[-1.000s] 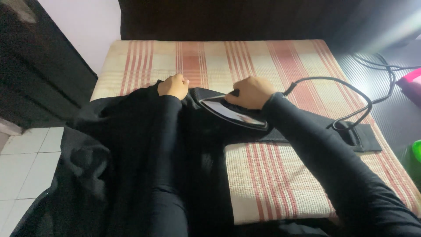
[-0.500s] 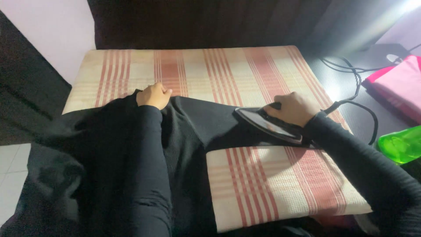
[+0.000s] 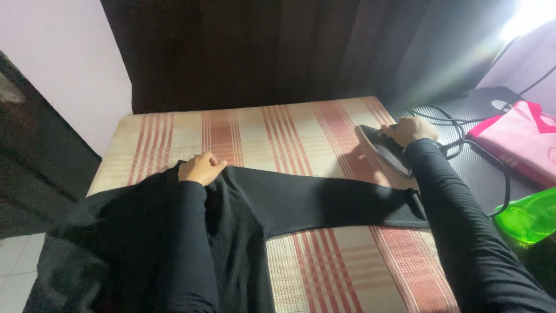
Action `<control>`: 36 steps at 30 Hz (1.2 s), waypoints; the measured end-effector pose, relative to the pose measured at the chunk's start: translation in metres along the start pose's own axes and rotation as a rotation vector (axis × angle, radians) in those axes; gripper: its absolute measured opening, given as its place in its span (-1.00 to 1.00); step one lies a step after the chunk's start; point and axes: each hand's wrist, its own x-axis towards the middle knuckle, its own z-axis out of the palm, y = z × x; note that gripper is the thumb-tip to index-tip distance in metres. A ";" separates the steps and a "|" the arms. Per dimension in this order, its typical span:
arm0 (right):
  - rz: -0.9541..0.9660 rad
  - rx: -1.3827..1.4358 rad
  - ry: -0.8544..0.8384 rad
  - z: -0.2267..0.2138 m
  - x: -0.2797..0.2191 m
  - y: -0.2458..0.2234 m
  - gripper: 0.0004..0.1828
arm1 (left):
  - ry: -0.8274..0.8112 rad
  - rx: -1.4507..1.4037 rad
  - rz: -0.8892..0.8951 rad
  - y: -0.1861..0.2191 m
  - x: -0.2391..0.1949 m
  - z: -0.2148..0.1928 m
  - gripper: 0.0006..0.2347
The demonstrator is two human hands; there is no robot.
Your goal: The person irons a black long-sleeved shirt on a striped ironing board. They repeatedly smooth the sleeves and body, spray water from a green bottle, and reposition the garment to continue ironing.
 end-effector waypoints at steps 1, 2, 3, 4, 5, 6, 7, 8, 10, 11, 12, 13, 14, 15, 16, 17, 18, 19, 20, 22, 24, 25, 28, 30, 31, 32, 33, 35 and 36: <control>0.004 0.003 0.000 0.006 0.008 0.005 -0.39 | 0.001 0.004 0.004 0.000 -0.002 0.000 -0.58; 0.034 0.067 0.015 0.013 0.016 0.010 -0.31 | -0.011 -0.006 0.014 0.001 -0.003 -0.001 -0.59; 0.060 0.132 0.037 0.015 0.028 0.012 -0.23 | -0.015 -0.019 0.023 0.001 -0.004 -0.005 -0.59; 0.061 0.138 0.045 0.026 0.044 0.023 -0.23 | -0.007 -0.018 0.025 0.000 0.001 -0.005 -0.59; 0.101 0.270 0.173 0.039 0.058 0.034 -0.26 | -0.014 -0.013 0.015 -0.002 0.004 -0.001 -0.58; 0.142 0.403 0.300 0.054 0.072 0.046 -0.29 | -0.022 -0.009 0.005 -0.004 0.008 0.003 -0.56; 0.146 0.404 0.298 0.063 0.080 0.051 -0.29 | -0.024 -0.005 0.007 -0.002 0.007 0.001 -0.56; 0.215 0.603 0.461 0.074 0.088 0.056 -0.38 | -0.028 0.017 -0.002 0.000 0.006 -0.002 -0.59; 0.297 0.793 0.614 0.094 0.085 0.061 -0.47 | -0.047 0.045 -0.004 0.001 0.005 0.000 -0.61; 0.228 1.037 0.772 0.101 0.076 0.057 -0.54 | -0.025 0.018 0.022 0.000 0.005 0.001 -0.61; 0.152 1.280 0.930 0.107 0.067 0.053 -0.56 | -0.004 -0.009 0.048 -0.002 0.005 0.001 -0.60; 0.160 1.278 0.926 0.114 0.056 0.050 -0.56 | -0.010 -0.004 0.050 0.000 0.004 0.000 -0.60; 0.121 1.373 0.890 0.120 0.044 0.047 -0.58 | -0.011 0.008 0.046 0.002 0.002 0.000 -0.60; 0.079 1.471 0.855 0.124 0.033 0.044 -0.60 | -0.008 0.018 0.042 0.004 0.000 -0.002 -0.59; 0.084 1.473 0.854 0.129 0.030 0.047 -0.60 | -0.009 0.023 0.043 0.003 0.002 -0.002 -0.59; 0.037 1.394 0.776 0.134 0.025 0.052 -0.57 | 0.007 0.013 0.043 0.002 0.003 0.000 -0.59; -0.008 1.315 0.698 0.139 0.020 0.056 -0.51 | 0.023 0.004 0.043 0.001 0.004 0.002 -0.59; 0.001 1.314 0.689 0.145 0.026 0.065 -0.51 | 0.013 0.009 0.043 0.003 0.002 0.001 -0.59; -0.085 1.282 0.597 0.151 0.031 0.075 -0.50 | 0.053 0.062 0.024 0.005 -0.001 0.001 -0.59; -0.156 1.259 0.504 0.152 0.022 0.084 -0.46 | 0.090 0.130 0.011 0.008 -0.019 -0.009 -0.59; -0.164 0.991 0.695 0.137 -0.005 0.088 -0.74 | 0.232 0.102 0.008 0.013 -0.049 -0.022 -0.45; -0.155 0.993 0.701 0.144 -0.016 0.096 -0.74 | 0.234 0.107 0.016 0.008 -0.053 -0.019 -0.45; -0.202 0.942 0.643 0.143 -0.054 0.116 -0.68 | 0.145 -0.047 -0.053 0.004 -0.068 -0.020 -0.34; -0.566 0.718 0.412 0.122 -0.091 0.121 -0.84 | 0.073 -0.001 -0.106 0.010 -0.087 -0.023 -0.31; -0.587 0.727 0.406 0.121 -0.097 0.127 -0.84 | 0.078 -0.003 -0.128 0.005 -0.086 -0.017 -0.31; -0.570 0.678 0.268 0.121 -0.103 0.132 -0.76 | 0.082 0.098 -0.119 0.000 -0.085 -0.011 -0.36; -0.555 0.625 0.130 0.122 -0.108 0.136 -0.68 | 0.082 0.199 -0.112 -0.008 -0.084 -0.005 -0.41; -0.556 0.537 0.119 0.134 -0.113 0.148 -0.64 | 0.027 0.209 -0.103 -0.011 -0.110 -0.005 -0.34; -0.532 0.443 0.117 0.140 -0.114 0.155 -0.56 | -0.031 0.220 -0.069 -0.010 -0.123 -0.006 -0.26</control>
